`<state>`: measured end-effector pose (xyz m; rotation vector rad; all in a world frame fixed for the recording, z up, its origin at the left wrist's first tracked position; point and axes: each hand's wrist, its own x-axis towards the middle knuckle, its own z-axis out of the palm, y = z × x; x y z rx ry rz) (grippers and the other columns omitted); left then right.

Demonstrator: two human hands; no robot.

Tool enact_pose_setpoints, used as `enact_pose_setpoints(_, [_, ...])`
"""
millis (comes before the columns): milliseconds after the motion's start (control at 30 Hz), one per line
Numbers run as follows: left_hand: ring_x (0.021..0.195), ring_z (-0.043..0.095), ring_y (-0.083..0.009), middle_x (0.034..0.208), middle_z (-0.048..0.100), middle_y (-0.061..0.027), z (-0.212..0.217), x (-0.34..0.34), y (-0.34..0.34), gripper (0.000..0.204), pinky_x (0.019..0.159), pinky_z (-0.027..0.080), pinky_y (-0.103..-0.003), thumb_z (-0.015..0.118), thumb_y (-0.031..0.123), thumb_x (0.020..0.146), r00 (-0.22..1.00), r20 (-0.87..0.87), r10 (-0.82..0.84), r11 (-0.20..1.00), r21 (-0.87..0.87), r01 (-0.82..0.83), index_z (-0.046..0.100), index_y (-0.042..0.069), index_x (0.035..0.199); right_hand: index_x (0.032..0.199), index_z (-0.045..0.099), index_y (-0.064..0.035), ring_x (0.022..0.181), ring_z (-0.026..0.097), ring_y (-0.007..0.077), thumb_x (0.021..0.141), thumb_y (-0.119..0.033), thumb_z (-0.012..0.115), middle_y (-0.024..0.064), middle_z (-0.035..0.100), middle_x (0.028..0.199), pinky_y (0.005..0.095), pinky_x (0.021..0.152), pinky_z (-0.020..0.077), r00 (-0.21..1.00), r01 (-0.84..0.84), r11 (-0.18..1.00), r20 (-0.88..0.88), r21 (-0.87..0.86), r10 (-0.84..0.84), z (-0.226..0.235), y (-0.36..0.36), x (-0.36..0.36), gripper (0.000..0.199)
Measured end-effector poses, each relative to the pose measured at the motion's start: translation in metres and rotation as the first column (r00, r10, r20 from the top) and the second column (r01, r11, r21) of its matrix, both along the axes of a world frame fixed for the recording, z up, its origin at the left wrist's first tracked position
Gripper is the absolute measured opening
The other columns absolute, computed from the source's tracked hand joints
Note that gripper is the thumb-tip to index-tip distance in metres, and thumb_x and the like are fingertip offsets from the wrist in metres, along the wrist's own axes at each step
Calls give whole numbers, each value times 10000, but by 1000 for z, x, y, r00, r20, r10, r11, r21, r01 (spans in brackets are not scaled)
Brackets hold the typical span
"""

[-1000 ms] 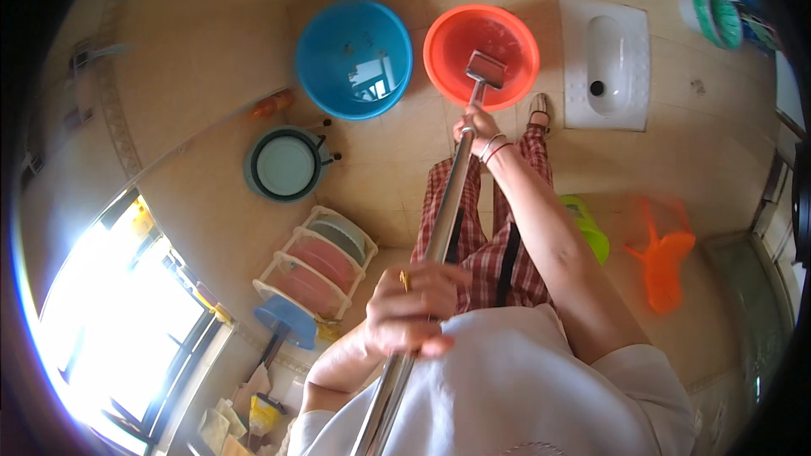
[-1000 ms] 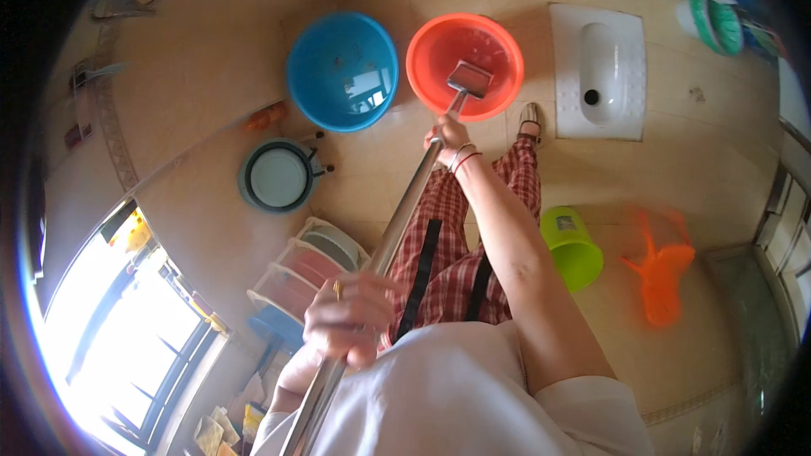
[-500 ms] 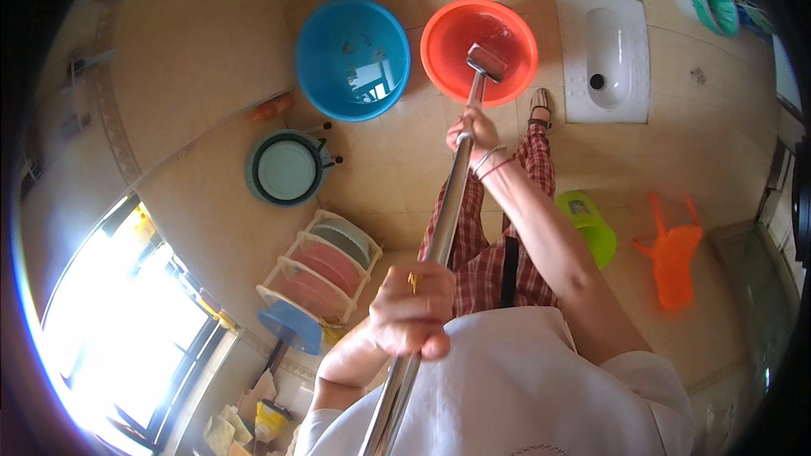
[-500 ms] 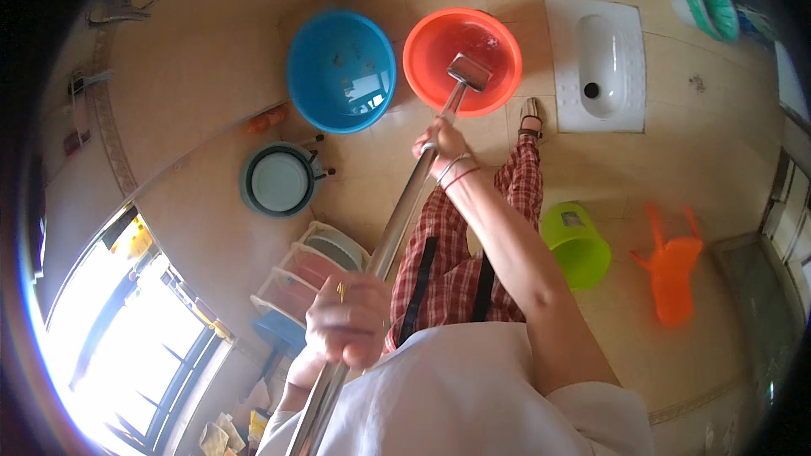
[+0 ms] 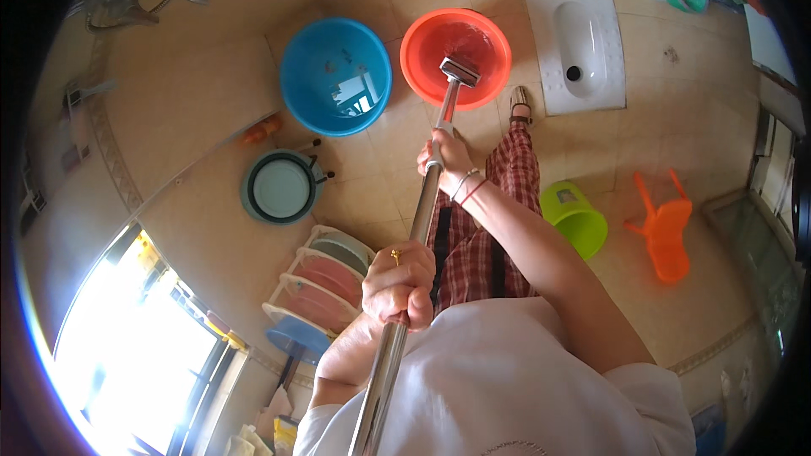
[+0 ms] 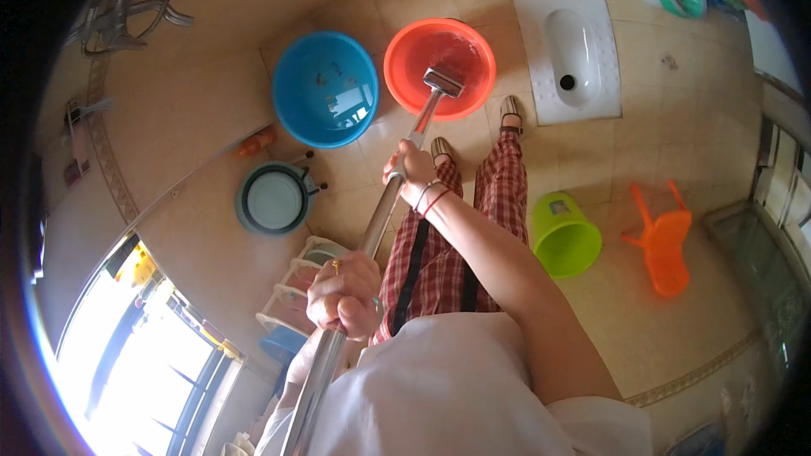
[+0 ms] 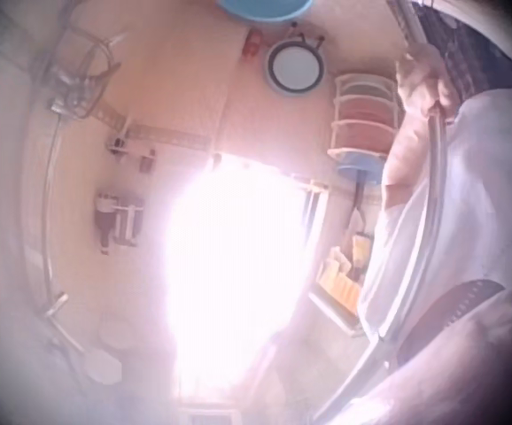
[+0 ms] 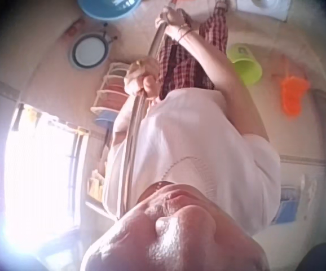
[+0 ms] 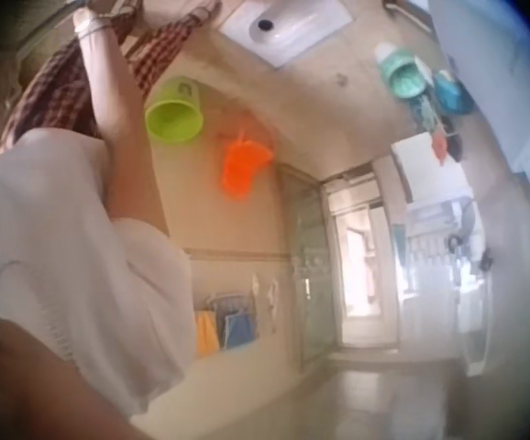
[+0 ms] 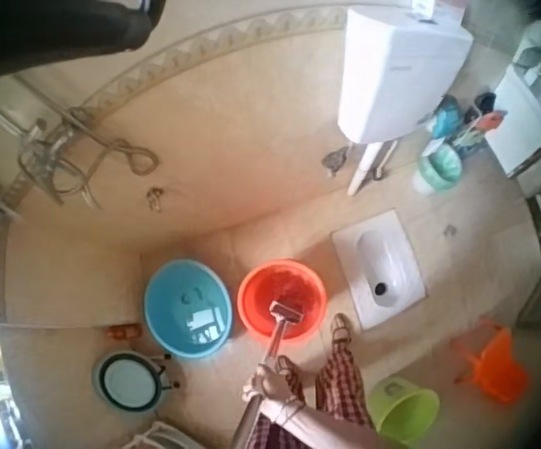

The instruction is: The person mops the tiled floor in a living room and bathroom using a flat mop. They move the mop back and forth across the floor, navigating around furniture and into the bathroom. The person then dips the mop into a bucket of water to clean it.

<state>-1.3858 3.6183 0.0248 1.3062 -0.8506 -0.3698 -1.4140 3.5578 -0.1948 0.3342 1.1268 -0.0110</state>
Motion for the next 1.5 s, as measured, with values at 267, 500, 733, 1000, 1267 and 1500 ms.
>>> enact_pose_setpoints(267, [378,492,-191,524,531,-42,7,8,4,452,422,458,-355,501,182,978,999,-46,-4,996,89,8,417,96,542,830,458,-86,512,520,208,925,-217,519,49,478,627,381,500,437,1000,10,999,-9,42,-9,-113,-17,14,173])
enact_pose_setpoints(500, [350,459,-157,518,519,-55,-1,9,-8,380,359,458,-283,568,171,944,999,-6,-42,996,-78,41,425,74,605,789,435,-158,473,503,210,914,-254,507,32,490,568,354,456,418,983,69,997,170,-24,-64,-228,-35,10,173])
enact_pose_setpoints(733, [434,467,-207,583,471,-58,6,9,4,348,448,467,-377,559,69,930,987,22,-158,987,16,157,362,59,643,791,463,-169,500,512,184,908,-283,510,14,489,563,344,480,417,963,205,966,141,161,-228,-177,-32,5,170])
enact_pose_setpoints(1000, [413,451,-177,567,474,-36,2,18,0,310,403,419,-331,509,81,964,969,33,-245,969,-5,245,385,57,681,738,474,-111,535,498,157,949,-301,498,14,462,589,329,507,419,960,239,927,69,288,-270,27,-6,-2,285])
enact_pose_setpoints(1267, [363,389,-148,494,430,-25,-4,13,-5,354,352,344,-308,516,104,968,997,31,-76,995,-59,77,370,66,648,810,456,-89,529,494,159,956,-274,504,32,463,642,337,504,417,982,164,985,85,49,-168,92,8,1,240])
enact_pose_setpoints(1500, [379,405,-153,507,432,-26,1,11,-14,351,353,359,-307,499,108,974,995,33,-92,996,1,92,346,65,662,778,462,-91,508,517,182,944,-247,508,35,463,596,358,502,425,996,49,998,78,41,-52,-3,-14,3,232])
